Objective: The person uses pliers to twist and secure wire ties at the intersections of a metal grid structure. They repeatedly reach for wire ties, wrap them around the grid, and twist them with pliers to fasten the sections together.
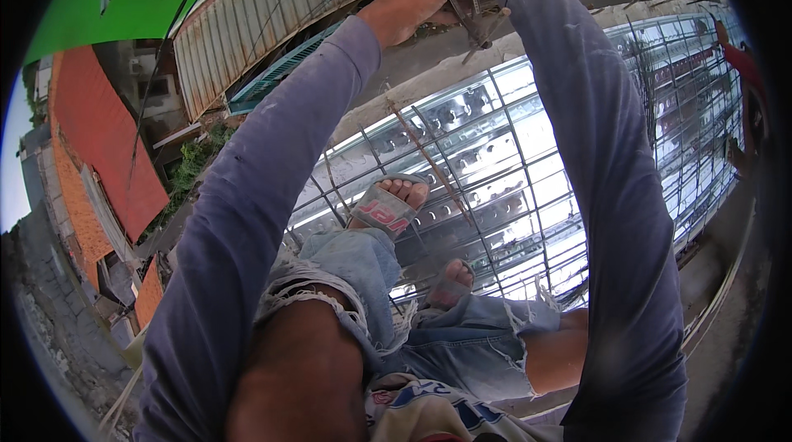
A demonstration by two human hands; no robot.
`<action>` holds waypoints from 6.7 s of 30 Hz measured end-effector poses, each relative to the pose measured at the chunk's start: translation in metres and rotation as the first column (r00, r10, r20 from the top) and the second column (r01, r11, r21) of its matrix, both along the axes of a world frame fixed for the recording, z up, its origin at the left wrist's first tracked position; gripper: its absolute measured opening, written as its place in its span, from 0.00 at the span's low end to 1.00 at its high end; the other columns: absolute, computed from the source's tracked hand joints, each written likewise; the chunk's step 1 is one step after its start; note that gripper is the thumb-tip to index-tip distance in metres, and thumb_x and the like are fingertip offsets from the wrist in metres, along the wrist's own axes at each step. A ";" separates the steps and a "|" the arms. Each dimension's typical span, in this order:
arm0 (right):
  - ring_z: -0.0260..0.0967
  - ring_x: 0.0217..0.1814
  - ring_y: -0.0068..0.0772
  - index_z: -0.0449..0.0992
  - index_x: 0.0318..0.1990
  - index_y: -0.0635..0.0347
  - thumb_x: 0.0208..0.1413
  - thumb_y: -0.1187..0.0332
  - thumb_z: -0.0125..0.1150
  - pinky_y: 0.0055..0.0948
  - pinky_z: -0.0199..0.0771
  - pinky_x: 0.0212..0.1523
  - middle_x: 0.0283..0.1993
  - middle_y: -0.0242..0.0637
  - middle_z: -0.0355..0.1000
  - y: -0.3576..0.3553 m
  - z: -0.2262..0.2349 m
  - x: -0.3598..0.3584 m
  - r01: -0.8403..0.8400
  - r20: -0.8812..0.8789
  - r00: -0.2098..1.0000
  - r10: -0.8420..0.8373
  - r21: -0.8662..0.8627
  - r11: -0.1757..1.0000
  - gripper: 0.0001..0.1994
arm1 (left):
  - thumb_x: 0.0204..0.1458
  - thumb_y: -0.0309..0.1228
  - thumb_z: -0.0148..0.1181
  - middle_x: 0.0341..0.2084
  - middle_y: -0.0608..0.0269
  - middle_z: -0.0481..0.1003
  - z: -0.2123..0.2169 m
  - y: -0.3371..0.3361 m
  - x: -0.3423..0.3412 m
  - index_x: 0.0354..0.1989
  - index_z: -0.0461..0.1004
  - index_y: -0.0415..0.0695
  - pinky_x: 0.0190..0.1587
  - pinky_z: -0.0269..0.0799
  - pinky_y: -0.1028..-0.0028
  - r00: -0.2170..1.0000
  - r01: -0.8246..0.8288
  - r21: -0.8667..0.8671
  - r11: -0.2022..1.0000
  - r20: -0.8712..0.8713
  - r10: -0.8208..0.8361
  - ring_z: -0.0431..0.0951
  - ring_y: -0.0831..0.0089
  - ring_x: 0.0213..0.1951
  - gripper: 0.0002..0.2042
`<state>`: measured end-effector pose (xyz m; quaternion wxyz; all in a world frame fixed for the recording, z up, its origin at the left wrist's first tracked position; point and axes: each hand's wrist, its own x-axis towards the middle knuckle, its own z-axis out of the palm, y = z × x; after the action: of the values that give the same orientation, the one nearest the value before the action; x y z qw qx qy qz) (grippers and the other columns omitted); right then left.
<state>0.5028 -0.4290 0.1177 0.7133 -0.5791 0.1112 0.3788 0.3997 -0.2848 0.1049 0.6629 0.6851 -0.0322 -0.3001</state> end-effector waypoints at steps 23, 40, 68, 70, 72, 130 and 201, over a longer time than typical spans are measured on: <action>0.74 0.24 0.27 0.78 0.32 0.60 0.57 0.68 0.71 0.29 0.74 0.25 0.26 0.35 0.77 0.000 0.044 -0.135 0.326 0.540 0.792 -0.287 0.024 0.945 0.08 | 0.60 0.28 0.69 0.36 0.57 0.84 -0.014 -0.046 -0.100 0.47 0.79 0.33 0.39 0.76 0.67 0.935 -0.252 -0.203 0.946 0.199 0.292 0.82 0.70 0.35 0.12; 0.68 0.17 0.28 0.80 0.23 0.58 0.53 0.65 0.75 0.32 0.67 0.18 0.19 0.34 0.73 -0.007 0.037 -0.088 0.184 0.534 0.845 0.020 -0.327 0.927 0.12 | 0.60 0.30 0.65 0.32 0.64 0.80 -0.035 -0.043 -0.052 0.37 0.79 0.42 0.38 0.73 0.68 0.992 -0.098 -0.380 0.920 -0.107 0.062 0.79 0.71 0.35 0.05; 0.66 0.19 0.19 0.72 0.23 0.59 0.53 0.68 0.70 0.23 0.65 0.21 0.20 0.32 0.73 0.006 0.063 -0.232 0.575 0.645 0.697 -0.313 -0.242 0.781 0.13 | 0.59 0.29 0.65 0.37 0.57 0.84 -0.019 -0.050 -0.151 0.48 0.79 0.34 0.48 0.75 0.68 0.937 -0.085 -0.122 0.989 0.328 0.121 0.82 0.67 0.44 0.13; 0.67 0.19 0.20 0.73 0.23 0.59 0.54 0.68 0.69 0.24 0.65 0.20 0.20 0.33 0.73 -0.002 0.061 -0.227 0.586 0.628 0.697 -0.345 -0.223 0.779 0.12 | 0.59 0.29 0.66 0.38 0.57 0.84 -0.016 -0.052 -0.145 0.49 0.79 0.35 0.48 0.75 0.68 0.948 -0.046 -0.101 0.994 0.310 0.076 0.82 0.68 0.44 0.13; 0.67 0.18 0.21 0.73 0.23 0.60 0.55 0.68 0.68 0.25 0.64 0.19 0.20 0.33 0.72 -0.011 0.058 -0.222 0.593 0.617 0.701 -0.358 -0.226 0.772 0.12 | 0.57 0.31 0.68 0.37 0.57 0.83 -0.020 -0.058 -0.140 0.46 0.79 0.35 0.48 0.77 0.68 0.965 0.004 -0.059 0.998 0.261 0.012 0.83 0.69 0.40 0.13; 0.55 0.21 0.16 0.71 0.18 0.66 0.47 0.70 0.67 0.24 0.57 0.24 0.15 0.27 0.62 0.012 0.081 -0.334 0.394 0.733 0.679 -0.026 -0.335 0.856 0.13 | 0.53 0.25 0.74 0.48 0.58 0.76 -0.024 -0.043 -0.249 0.52 0.72 0.36 0.51 0.76 0.66 0.882 -0.011 -0.198 0.980 0.460 0.103 0.77 0.70 0.51 0.21; 0.65 0.17 0.18 0.73 0.19 0.60 0.56 0.73 0.61 0.23 0.68 0.23 0.16 0.32 0.70 -0.029 0.089 -0.224 0.188 0.327 0.938 -0.116 -0.201 0.961 0.13 | 0.65 0.64 0.53 0.36 0.67 0.79 -0.079 -0.095 -0.230 0.47 0.77 0.49 0.35 0.74 0.70 0.537 -0.810 -0.411 0.419 -0.806 0.248 0.82 0.74 0.37 0.28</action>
<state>0.2791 -0.4582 0.2072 0.6777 -0.6995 0.0846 0.2105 0.1698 -0.3799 0.0261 0.9105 0.1627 0.3087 -0.2220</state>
